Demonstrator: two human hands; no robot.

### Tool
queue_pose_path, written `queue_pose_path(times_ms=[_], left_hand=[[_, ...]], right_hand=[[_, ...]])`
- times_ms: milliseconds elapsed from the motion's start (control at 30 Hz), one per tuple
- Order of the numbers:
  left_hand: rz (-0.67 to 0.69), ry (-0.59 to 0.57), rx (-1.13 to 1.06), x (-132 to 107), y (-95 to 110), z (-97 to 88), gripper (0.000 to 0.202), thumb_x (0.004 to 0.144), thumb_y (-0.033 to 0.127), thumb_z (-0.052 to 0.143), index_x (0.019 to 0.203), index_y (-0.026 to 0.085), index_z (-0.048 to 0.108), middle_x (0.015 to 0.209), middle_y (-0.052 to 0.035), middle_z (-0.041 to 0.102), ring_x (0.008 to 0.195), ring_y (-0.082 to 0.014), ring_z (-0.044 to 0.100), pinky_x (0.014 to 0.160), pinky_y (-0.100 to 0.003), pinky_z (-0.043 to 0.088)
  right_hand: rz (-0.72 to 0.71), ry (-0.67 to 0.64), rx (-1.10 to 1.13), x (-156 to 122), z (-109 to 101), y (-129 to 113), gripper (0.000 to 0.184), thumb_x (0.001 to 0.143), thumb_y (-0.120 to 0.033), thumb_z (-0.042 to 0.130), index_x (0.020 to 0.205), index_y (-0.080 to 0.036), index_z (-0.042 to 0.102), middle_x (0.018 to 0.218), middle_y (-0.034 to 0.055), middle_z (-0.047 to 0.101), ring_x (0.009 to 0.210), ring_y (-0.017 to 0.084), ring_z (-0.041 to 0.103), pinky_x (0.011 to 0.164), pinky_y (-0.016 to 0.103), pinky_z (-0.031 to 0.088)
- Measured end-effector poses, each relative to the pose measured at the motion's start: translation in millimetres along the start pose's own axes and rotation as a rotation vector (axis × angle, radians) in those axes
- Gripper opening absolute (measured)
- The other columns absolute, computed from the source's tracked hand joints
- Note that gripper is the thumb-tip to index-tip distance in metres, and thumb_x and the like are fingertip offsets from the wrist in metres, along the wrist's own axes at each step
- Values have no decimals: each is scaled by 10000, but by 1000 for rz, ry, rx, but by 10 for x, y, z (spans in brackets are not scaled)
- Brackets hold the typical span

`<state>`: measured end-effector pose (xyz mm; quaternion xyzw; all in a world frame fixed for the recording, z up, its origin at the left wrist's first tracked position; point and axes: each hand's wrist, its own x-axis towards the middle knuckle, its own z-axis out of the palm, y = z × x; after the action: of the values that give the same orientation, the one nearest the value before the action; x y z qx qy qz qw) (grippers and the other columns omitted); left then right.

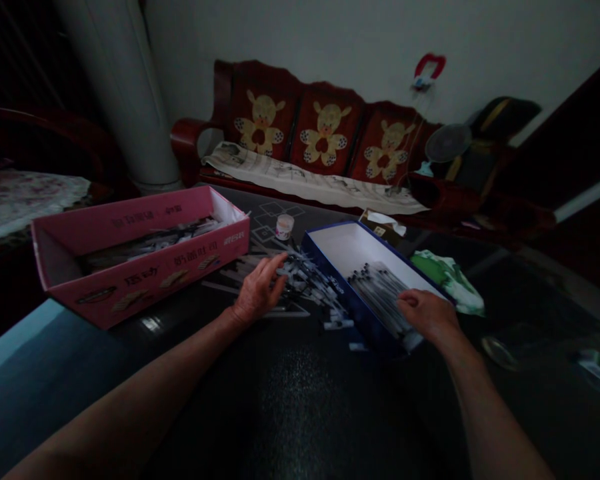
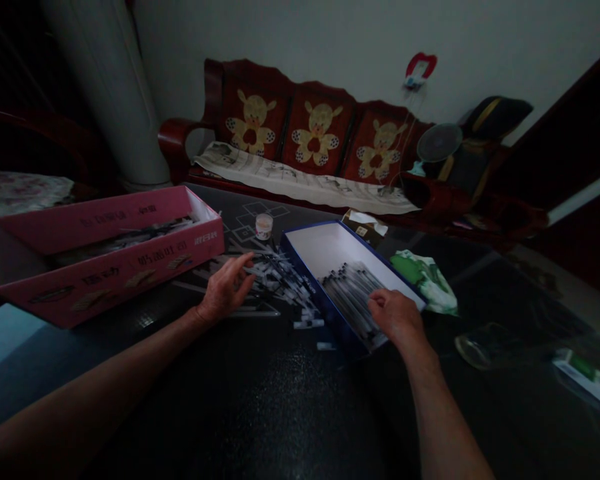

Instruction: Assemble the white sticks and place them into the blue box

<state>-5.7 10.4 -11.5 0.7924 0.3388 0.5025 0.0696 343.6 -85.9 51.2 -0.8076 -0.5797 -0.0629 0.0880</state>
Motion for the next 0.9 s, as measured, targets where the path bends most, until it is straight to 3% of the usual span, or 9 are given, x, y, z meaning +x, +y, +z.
queue_pose_path(times_ms=[133, 300, 400, 500, 600, 700, 800, 900], left_hand=[[34, -3, 10, 2, 14, -9, 378, 893, 160, 514, 1270, 132, 495, 1014, -76, 635, 762, -115, 614, 773, -240, 536], [71, 26, 59, 33, -8, -17, 269, 905, 156, 471, 1146, 132, 586, 840, -52, 632, 794, -139, 617, 756, -240, 518], [-40, 73, 37, 68, -53, -34, 225, 888, 177, 490, 1062, 146, 630, 781, -34, 640, 714, -123, 605, 710, -222, 498], [-210, 125, -15, 102, -97, -64, 214, 855, 204, 517, 1016, 155, 650, 691, 6, 627, 577, -90, 546, 618, -189, 452], [-312, 145, -44, 125, -113, -93, 227, 838, 220, 521, 1005, 159, 661, 566, 53, 546, 468, -66, 443, 540, -170, 386], [-337, 164, -63, 133, -108, -100, 231, 833, 232, 522, 999, 160, 667, 537, 63, 510, 455, -63, 412, 519, -167, 357], [-337, 176, -74, 129, -105, -82, 231, 834, 234, 523, 998, 158, 666, 555, 57, 522, 469, -63, 416, 518, -166, 354], [-335, 177, -92, 119, -111, -56, 231, 837, 231, 524, 1002, 155, 666, 552, 63, 501, 463, -57, 388, 517, -165, 349]], right_hand=[[-14, -13, -7, -60, 98, 24, 236, 770, -320, 547, 876, -231, 738, 833, 53, 733, 746, 210, 672, 671, 316, 471], [33, -62, -31, -39, 61, -16, 227, 754, -326, 582, 877, -212, 736, 819, 69, 716, 727, 229, 656, 644, 329, 469], [-23, 146, 20, -68, -33, -204, 237, 784, -326, 558, 878, -187, 724, 837, 95, 681, 728, 226, 639, 666, 338, 471], [-220, 297, 254, -155, -119, -645, 210, 836, -305, 520, 868, -198, 698, 853, 73, 654, 758, 194, 629, 711, 314, 472], [-486, 120, 400, -287, -113, -1243, 150, 856, -252, 539, 849, -216, 685, 829, 43, 646, 775, 176, 618, 716, 291, 465], [-642, -93, 361, -422, 2, -1726, 129, 843, -184, 574, 858, -223, 696, 876, 46, 658, 829, 179, 624, 748, 284, 465], [-645, -165, 248, -517, 156, -1934, 132, 831, -176, 596, 882, -219, 709, 893, 64, 661, 863, 206, 629, 755, 300, 466], [-644, -179, 208, -562, 266, -1940, 137, 843, -177, 582, 892, -211, 705, 896, 72, 659, 859, 209, 632, 750, 302, 468]])
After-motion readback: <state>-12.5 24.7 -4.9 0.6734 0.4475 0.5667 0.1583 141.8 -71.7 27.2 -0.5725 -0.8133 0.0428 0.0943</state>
